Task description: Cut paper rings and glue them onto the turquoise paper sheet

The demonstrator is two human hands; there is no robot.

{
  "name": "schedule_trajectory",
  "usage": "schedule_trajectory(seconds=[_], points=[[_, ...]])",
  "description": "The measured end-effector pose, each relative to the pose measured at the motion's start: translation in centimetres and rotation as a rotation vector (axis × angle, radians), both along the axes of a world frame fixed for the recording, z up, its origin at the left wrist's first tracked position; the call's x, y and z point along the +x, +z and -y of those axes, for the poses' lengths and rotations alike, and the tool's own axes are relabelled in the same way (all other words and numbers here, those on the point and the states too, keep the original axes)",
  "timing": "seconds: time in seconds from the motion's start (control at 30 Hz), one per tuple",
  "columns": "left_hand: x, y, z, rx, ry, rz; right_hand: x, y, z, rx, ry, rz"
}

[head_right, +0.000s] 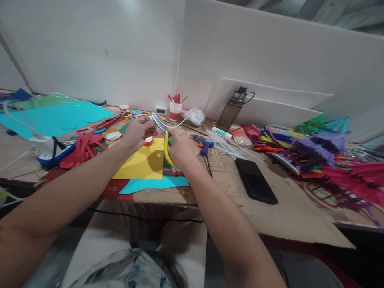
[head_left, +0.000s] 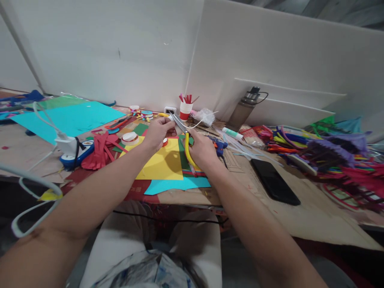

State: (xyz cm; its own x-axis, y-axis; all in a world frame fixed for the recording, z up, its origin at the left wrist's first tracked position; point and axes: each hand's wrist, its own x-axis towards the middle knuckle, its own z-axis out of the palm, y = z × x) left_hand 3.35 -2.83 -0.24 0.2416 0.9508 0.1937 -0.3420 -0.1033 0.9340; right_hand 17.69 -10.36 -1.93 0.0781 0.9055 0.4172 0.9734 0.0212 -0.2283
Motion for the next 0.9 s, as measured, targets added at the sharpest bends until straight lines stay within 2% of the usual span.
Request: schedule_trajectory(seconds=[0.17, 0.3, 0.57, 0.9], points=[[-0.2, -0.3, -0.8, -0.049, -0.058, 0.065, -0.1, 0.2, 0.1, -0.016, -0.008, -0.011], [-0.2, -0.4, -1.3, -0.099, -0.036, 0.121, -0.2, 0.2, 0.2, -0.025, 0.007, -0.025], [0.2, 0.1, 0.2, -0.044, 0.032, 0.036, 0.3, -0.7, -0.2, 0.057, 0.052, -0.002], [0.1, 0.1, -0.2, -0.003, 0.072, 0.037, 0.1, -0.2, 0.0, 0.018, 0.019, 0.025]])
